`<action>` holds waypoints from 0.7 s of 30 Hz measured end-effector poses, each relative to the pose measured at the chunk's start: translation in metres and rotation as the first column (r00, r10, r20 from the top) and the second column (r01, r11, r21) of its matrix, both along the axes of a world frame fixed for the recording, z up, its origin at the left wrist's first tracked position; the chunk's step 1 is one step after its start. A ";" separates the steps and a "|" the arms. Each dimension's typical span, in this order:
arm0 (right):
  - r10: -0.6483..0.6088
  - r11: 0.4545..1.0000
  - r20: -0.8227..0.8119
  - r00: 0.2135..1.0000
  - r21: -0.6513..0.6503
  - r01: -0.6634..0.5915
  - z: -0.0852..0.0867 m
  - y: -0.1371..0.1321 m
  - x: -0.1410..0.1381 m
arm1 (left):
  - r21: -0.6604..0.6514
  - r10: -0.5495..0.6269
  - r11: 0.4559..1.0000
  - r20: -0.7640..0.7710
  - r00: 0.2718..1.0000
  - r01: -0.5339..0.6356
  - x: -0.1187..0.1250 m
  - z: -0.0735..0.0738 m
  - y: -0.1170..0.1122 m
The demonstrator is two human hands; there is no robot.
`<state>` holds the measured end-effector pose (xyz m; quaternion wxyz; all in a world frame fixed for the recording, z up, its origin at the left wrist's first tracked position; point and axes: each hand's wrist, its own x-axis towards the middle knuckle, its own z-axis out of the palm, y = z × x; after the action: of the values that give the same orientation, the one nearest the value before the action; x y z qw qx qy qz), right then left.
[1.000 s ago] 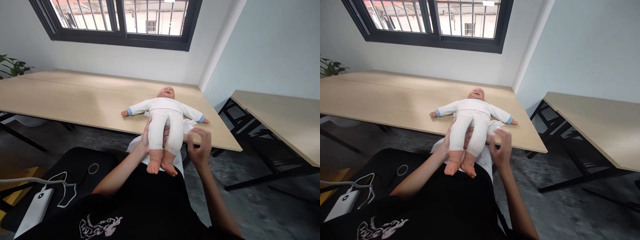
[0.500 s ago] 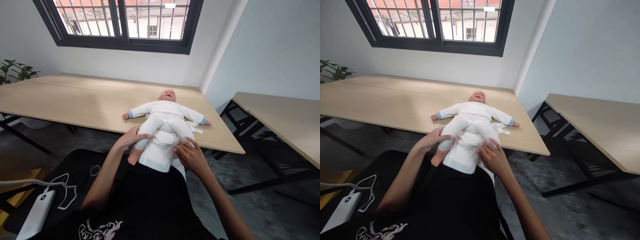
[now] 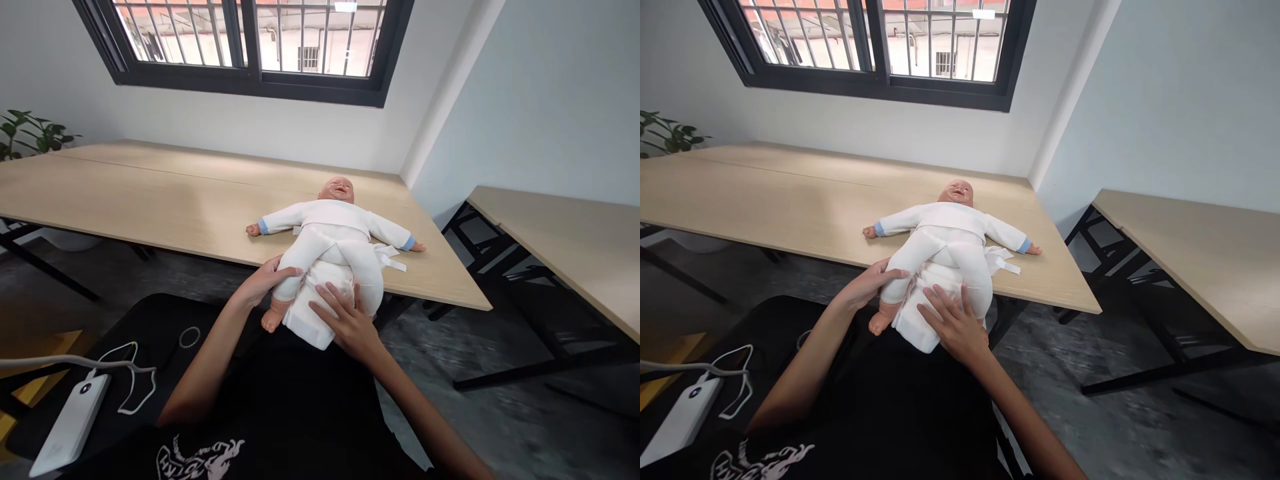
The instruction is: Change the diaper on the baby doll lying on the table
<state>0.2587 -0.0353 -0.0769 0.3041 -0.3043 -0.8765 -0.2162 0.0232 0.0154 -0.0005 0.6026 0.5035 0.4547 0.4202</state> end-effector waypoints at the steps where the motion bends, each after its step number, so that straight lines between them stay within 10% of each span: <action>1: 0.055 0.998 -0.058 0.997 -0.025 -0.056 0.005 0.002 -0.001 | -0.011 0.004 1.000 0.024 1.000 -0.004 0.000 -0.002 0.002; 6: 0.164 0.954 -0.438 0.884 -0.156 -0.254 0.061 0.025 0.005 | -0.078 0.022 0.997 0.272 0.962 -0.001 0.003 -0.008 0.006; 12: -0.143 0.825 -0.679 0.720 -0.484 -0.293 0.123 0.075 0.009 | -0.124 -0.001 0.991 0.397 0.918 0.055 0.010 -0.010 -0.002; 17: -0.406 0.616 -0.725 0.556 -0.667 -0.420 0.135 0.125 0.014 | -0.029 0.011 1.000 0.366 0.931 0.000 0.019 -0.012 -0.010; 21: -0.553 0.564 -0.646 0.526 -0.755 -0.334 0.126 0.155 0.014 | -0.049 0.036 0.999 0.378 0.925 -0.018 0.032 -0.016 -0.023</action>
<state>0.2729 0.1199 0.0496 0.4910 -0.5348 -0.5813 0.3674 0.0553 -0.0073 -0.0166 0.6843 0.3930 0.3460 0.5075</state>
